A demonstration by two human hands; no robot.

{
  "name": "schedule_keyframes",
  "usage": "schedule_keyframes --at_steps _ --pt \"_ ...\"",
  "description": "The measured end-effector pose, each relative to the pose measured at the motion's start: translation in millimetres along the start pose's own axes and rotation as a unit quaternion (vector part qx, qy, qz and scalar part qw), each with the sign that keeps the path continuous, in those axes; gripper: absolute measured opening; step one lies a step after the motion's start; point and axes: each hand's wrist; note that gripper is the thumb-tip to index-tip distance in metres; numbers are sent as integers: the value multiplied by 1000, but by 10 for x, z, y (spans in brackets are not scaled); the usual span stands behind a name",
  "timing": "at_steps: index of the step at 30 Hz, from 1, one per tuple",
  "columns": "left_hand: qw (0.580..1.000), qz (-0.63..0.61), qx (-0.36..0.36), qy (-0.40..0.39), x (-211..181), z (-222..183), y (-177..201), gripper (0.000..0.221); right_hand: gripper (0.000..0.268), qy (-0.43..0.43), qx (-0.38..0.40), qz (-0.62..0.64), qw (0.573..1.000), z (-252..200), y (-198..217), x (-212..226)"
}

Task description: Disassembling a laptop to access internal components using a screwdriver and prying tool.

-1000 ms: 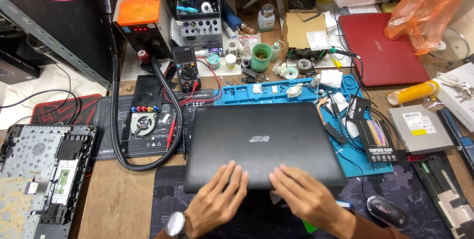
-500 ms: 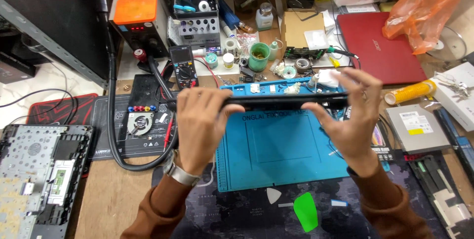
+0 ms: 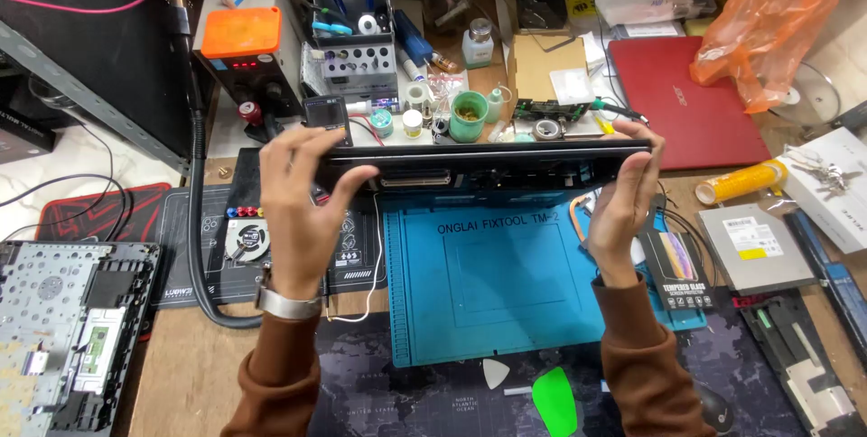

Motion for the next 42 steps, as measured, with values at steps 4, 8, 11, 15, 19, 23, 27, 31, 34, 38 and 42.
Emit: schedule_keyframes --at_steps 4,8,11,15,19,23,27,31,34,38,42 --pt "983 -170 20 72 57 -43 36 59 50 2 -7 5 1000 12 -33 9" --pt "941 -315 60 107 270 -121 -84 54 50 -9 7 21 1000 13 3 -73" --pt "931 -343 83 90 380 -148 -105 51 48 -14 18 23 999 0 10 -51" --pt "920 -357 133 97 547 -146 -8 53 46 -25 39 19 999 38 65 -77" --pt "913 -366 135 119 775 -305 -143 53 44 -29 38 29 998 -11 256 -477" --pt "910 -361 146 143 725 -265 -165 59 44 -42 75 41 995 7 307 -510" --pt "910 -356 148 156 805 -301 -227 58 42 -44 99 54 993 57 288 -427" --pt "917 -342 143 150 932 -347 -366 52 41 -58 104 55 991 69 289 -386" --pt "926 -323 143 138 1009 -396 -440 50 39 -53 108 47 992 80 280 -358" --pt "930 -311 144 132 1053 -429 -492 46 35 -61 111 55 990 69 293 -351" --pt "935 -300 140 126 1120 -461 -545 41 33 -64 118 74 988 64 339 -415"
Point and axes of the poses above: each hand's wrist, its own z-axis towards the middle knuckle, its own y-axis out of the back of the hand, x = y × z, and after that the axes turned 12 degrees about x, right-handed
